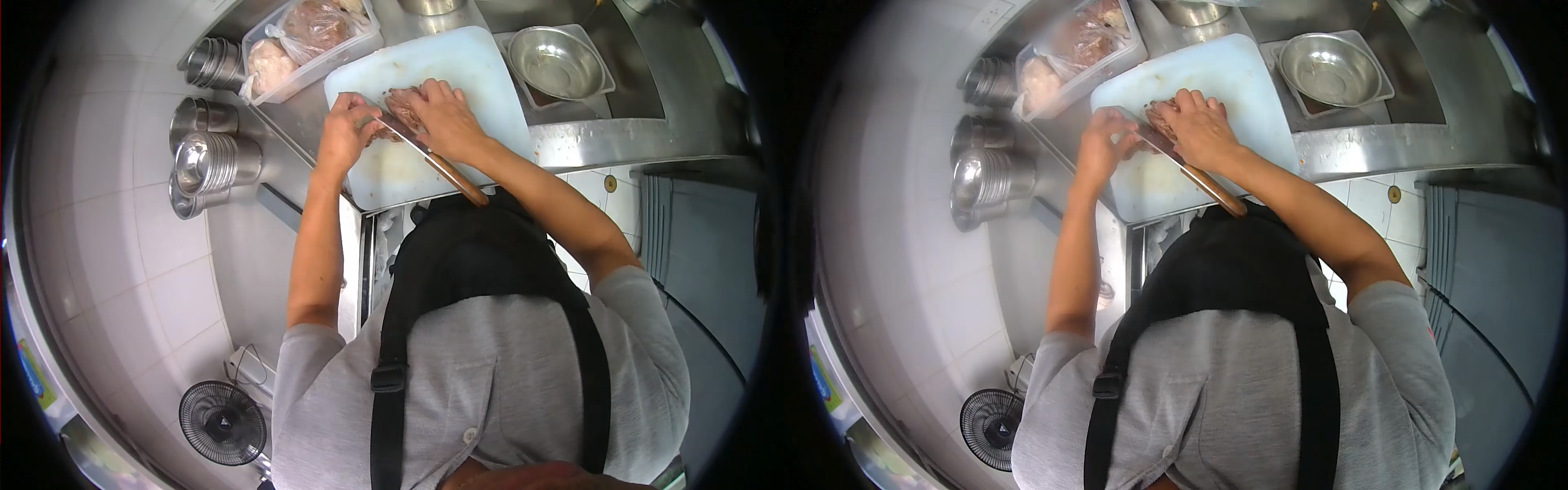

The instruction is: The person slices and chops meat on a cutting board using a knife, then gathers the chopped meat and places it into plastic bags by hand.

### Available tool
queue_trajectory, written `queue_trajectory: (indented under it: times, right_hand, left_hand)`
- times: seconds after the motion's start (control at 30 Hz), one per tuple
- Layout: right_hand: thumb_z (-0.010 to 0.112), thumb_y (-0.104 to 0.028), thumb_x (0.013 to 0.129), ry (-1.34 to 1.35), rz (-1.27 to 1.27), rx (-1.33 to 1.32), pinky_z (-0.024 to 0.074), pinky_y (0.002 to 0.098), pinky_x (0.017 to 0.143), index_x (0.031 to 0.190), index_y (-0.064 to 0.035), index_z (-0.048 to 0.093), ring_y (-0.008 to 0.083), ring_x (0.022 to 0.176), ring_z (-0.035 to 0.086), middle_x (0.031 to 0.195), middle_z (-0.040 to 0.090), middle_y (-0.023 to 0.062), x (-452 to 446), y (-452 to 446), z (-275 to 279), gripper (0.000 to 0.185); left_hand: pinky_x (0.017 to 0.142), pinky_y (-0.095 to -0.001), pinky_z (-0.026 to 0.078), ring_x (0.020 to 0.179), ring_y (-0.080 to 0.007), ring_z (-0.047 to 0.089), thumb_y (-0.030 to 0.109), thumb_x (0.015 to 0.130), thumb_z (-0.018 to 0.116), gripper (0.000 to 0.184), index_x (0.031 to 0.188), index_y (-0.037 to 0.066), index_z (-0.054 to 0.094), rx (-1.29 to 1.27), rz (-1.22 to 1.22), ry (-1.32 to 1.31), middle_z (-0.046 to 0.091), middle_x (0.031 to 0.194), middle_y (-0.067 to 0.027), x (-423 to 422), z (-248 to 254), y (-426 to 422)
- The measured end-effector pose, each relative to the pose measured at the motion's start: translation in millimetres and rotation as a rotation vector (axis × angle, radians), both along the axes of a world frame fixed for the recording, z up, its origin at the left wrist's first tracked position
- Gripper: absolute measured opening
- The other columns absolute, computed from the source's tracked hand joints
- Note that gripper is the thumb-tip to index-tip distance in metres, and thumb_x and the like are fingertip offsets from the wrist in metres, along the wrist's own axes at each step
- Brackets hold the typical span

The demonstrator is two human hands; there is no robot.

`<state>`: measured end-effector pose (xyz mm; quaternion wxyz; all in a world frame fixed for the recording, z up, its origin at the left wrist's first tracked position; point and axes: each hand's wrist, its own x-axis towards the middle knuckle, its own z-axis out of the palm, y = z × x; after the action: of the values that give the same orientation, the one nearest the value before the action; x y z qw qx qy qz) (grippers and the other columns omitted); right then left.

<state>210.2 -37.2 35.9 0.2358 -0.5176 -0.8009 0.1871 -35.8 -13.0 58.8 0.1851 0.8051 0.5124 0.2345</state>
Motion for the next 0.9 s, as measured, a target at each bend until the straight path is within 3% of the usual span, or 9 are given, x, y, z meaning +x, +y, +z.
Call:
queue_trajectory:
  times: [0.17,0.27,0.37,0.47,0.57,0.67,0.77,0.87,0.9]
  right_hand:
    - [0.075,-0.024,0.096,0.078,-0.181,0.015,0.0437,0.0482,0.105,0.143,-0.0073,0.062,0.0359,0.126,0.055,0.127,0.058,0.0172,2.5,4.9,-10.0,0.052]
    - [0.071,-0.024,0.099,0.147,-0.04,-0.281,0.0478,0.0552,0.104,0.139,-0.0015,0.06,0.0423,0.128,0.058,0.139,0.057,0.0228,28.0,-25.6,34.1,0.047]
    - [0.064,-0.023,0.104,0.099,0.075,-0.252,0.0511,0.0601,0.1,0.133,0.0033,0.058,0.0487,0.12,0.064,0.138,0.062,0.0297,21.2,-61.8,-3.0,0.039]
    - [0.063,-0.025,0.105,0.106,0.034,-0.493,0.053,0.0606,0.097,0.131,0.0061,0.056,0.0502,0.112,0.069,0.122,0.07,0.0323,14.9,-50.0,-24.8,0.041]
    - [0.061,-0.023,0.105,0.111,0.026,-0.459,0.0545,0.0584,0.094,0.131,0.0082,0.055,0.0495,0.105,0.071,0.108,0.073,0.0304,16.8,-50.2,-24.8,0.041]
    - [0.06,-0.021,0.106,0.014,0.035,-0.421,0.0536,0.0597,0.094,0.138,0.0079,0.049,0.0524,0.106,0.069,0.11,0.072,0.0323,15.0,-42.5,-29.3,0.044]
    - [0.058,-0.019,0.107,0.024,0.03,-0.39,0.0538,0.0599,0.095,0.139,0.01,0.048,0.0529,0.105,0.069,0.113,0.071,0.0342,9.3,-36.8,-24.9,0.044]
    - [0.057,-0.02,0.108,0.093,-0.002,-0.189,0.0542,0.0598,0.095,0.139,0.0114,0.048,0.0537,0.104,0.069,0.114,0.071,0.0359,7.1,-42.9,-17.3,0.046]
    - [0.057,-0.02,0.108,0.059,0.012,-0.271,0.054,0.0598,0.095,0.141,0.0117,0.047,0.0536,0.104,0.069,0.114,0.071,0.0358,7.8,-42.2,-11.5,0.047]
  left_hand:
    - [0.088,-0.0417,0.057,0.105,-0.0325,0.07,0.007,0.081,0.091,0.027,0.106,0.009,0.083,-0.133,0.046,-0.047,0.068,0.117,-0.0115,-1.0,-6.8,6.6]
    - [0.089,-0.0418,0.057,0.106,-0.0324,0.07,0.008,0.081,0.091,0.026,0.106,0.009,0.082,0.012,-0.005,0.0,0.067,0.117,-0.0115,2.2,-1.5,5.1]
    - [0.089,-0.0419,0.057,0.106,-0.0323,0.07,0.008,0.081,0.091,0.026,0.106,0.009,0.082,-0.004,0.006,0.011,0.067,0.117,-0.0115,7.7,3.2,6.0]
    - [0.09,-0.0417,0.057,0.105,-0.0328,0.07,0.009,0.08,0.092,0.028,0.105,0.007,0.08,0.017,0.058,-0.031,0.067,0.117,-0.0122,14.6,4.9,3.1]
    - [0.091,-0.0404,0.058,0.106,-0.033,0.07,0.007,0.079,0.091,0.029,0.104,0.004,0.078,0.127,0.209,-0.244,0.068,0.116,-0.0126,22.1,9.6,-6.9]
    - [0.091,-0.0394,0.06,0.105,-0.0327,0.07,0.004,0.08,0.09,0.027,0.103,0.002,0.075,0.132,0.005,0.055,0.069,0.115,-0.0126,-5.7,-10.0,-8.9]
    - [0.089,-0.0393,0.061,0.106,-0.0318,0.071,0.0,0.08,0.087,0.025,0.101,0.002,0.073,-0.018,-0.074,0.001,0.07,0.115,-0.0119,-15.4,-34.9,-12.7]
    - [0.088,-0.0406,0.06,0.107,-0.0315,0.071,-0.005,0.08,0.084,0.022,0.098,0.001,0.073,-0.075,-0.06,-0.065,0.07,0.116,-0.0114,-13.3,-42.1,-7.8]
    - [0.089,-0.041,0.059,0.107,-0.032,0.07,-0.006,0.08,0.083,0.021,0.098,0.001,0.073,-0.095,-0.053,-0.076,0.07,0.116,-0.0113,-13.2,-40.4,-8.1]
